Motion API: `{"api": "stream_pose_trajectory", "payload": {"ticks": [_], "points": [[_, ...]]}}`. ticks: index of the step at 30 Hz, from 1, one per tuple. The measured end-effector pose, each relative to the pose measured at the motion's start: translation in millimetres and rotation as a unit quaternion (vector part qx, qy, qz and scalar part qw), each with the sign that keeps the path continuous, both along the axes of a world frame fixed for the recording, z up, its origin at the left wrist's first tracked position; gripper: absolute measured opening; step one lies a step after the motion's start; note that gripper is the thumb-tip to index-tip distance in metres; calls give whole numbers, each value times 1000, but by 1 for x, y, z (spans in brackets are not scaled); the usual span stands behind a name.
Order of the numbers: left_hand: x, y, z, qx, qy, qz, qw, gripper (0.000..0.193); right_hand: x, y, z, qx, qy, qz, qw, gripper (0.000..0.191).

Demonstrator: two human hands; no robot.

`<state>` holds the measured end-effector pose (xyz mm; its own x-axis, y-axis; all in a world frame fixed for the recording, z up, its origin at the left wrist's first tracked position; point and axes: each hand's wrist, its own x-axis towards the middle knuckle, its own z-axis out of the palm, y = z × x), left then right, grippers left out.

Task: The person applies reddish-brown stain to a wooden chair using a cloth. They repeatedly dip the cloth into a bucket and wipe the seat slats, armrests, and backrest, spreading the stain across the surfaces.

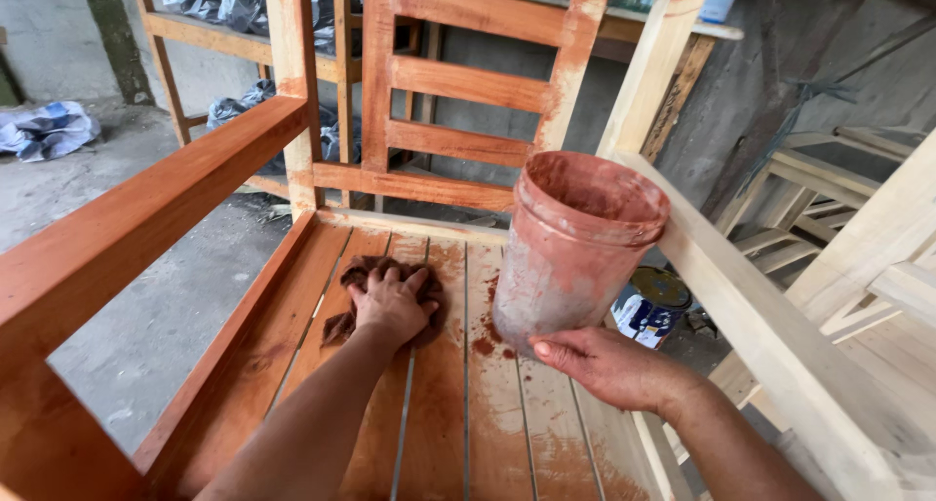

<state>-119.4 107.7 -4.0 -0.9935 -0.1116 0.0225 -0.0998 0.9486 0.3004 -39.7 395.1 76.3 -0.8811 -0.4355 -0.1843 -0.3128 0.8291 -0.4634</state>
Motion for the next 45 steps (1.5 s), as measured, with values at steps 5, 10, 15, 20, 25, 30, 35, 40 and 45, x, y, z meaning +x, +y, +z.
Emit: {"api": "stream_pose_trajectory", "payload": {"ticks": [5,10,15,20,25,30,35,40,45], "points": [[70,-6,11,-71,-90,-83,990,90,-5,-6,-12,-12,-20,28,999,58],[164,-11,21,-30,-156,-119,980,108,-18,-30,-34,10,-17,49,999,52],[152,-22,2,16,-90,-106,990,75,-40,-70,-70,61,40,65,995,47],[75,-23,-27,44,43,-73,995,60,-61,-109,-82,193,44,66,978,51],[-16,-21,-33,70,82,-25,994,44,-64,-136,-66,211,0,22,977,66],[-95,-25,-37,68,80,-21,994,47,-63,-140,-58,235,-15,27,971,67],[-161,-29,-33,59,66,-7,996,43,-75,-132,-62,235,-11,24,972,67],[-185,-31,-34,62,42,-10,997,41,-78,-132,-70,231,-11,24,973,66],[-173,-36,-35,58,33,-31,997,40,-74,-135,-73,233,-17,36,972,65]]}}
